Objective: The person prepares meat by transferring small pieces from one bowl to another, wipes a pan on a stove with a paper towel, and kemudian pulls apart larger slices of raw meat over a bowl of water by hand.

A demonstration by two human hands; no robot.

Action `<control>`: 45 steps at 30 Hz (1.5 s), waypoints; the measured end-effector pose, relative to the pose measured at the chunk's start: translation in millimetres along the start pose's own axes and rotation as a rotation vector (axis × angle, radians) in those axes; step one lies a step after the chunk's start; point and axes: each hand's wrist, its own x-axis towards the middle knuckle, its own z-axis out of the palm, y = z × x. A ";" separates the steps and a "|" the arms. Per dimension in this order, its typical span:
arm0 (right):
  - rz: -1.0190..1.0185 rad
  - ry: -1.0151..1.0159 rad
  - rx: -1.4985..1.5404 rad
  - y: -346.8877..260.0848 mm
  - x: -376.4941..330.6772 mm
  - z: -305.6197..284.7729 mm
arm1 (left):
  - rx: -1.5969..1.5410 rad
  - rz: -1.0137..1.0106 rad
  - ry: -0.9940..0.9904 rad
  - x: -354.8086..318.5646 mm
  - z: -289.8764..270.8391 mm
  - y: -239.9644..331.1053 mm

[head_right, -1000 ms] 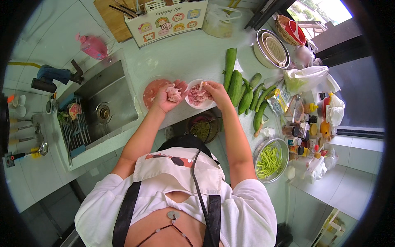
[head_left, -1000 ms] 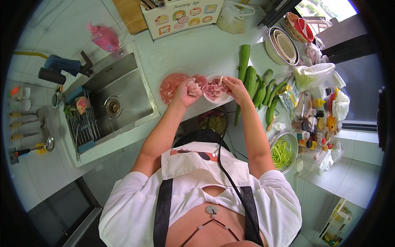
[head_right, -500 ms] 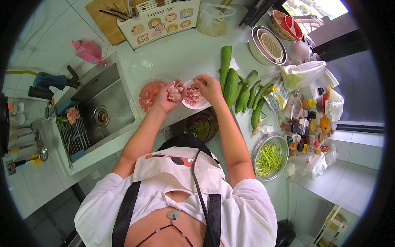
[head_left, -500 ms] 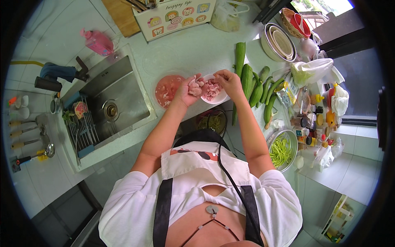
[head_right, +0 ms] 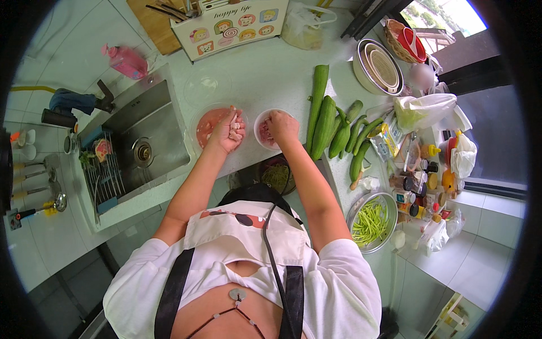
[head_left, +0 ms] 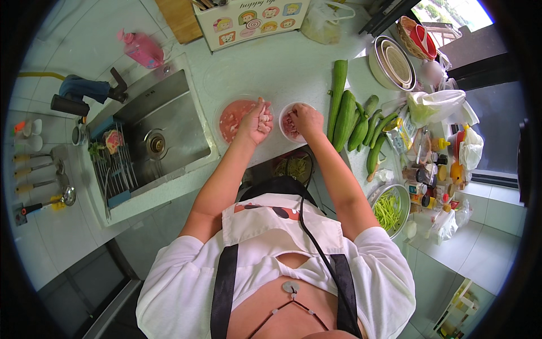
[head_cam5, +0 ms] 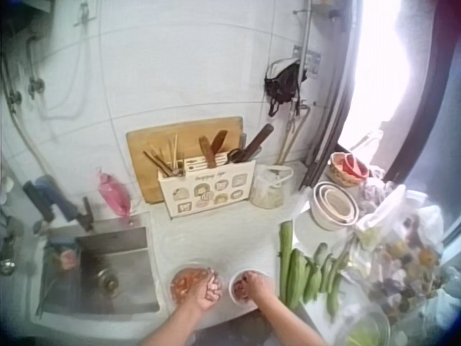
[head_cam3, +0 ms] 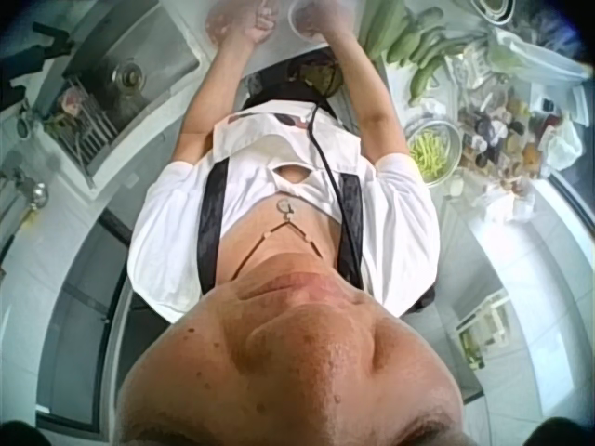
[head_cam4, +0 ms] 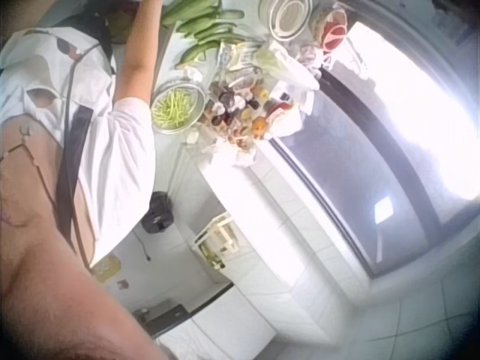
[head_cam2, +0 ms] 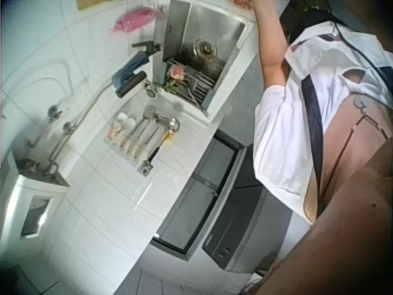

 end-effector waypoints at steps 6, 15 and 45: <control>-0.009 -0.017 0.154 11.4 -2.8 -15.5 | -0.090 0.009 0.023 -8.4 5.5 -0.3; -0.293 -0.103 -0.165 44.4 -30.6 -26.3 | -0.026 0.032 0.166 -10.2 18.7 -3.2; -0.097 0.038 -0.021 41.6 -12.2 -34.9 | -0.072 -0.001 0.056 -0.7 6.3 1.1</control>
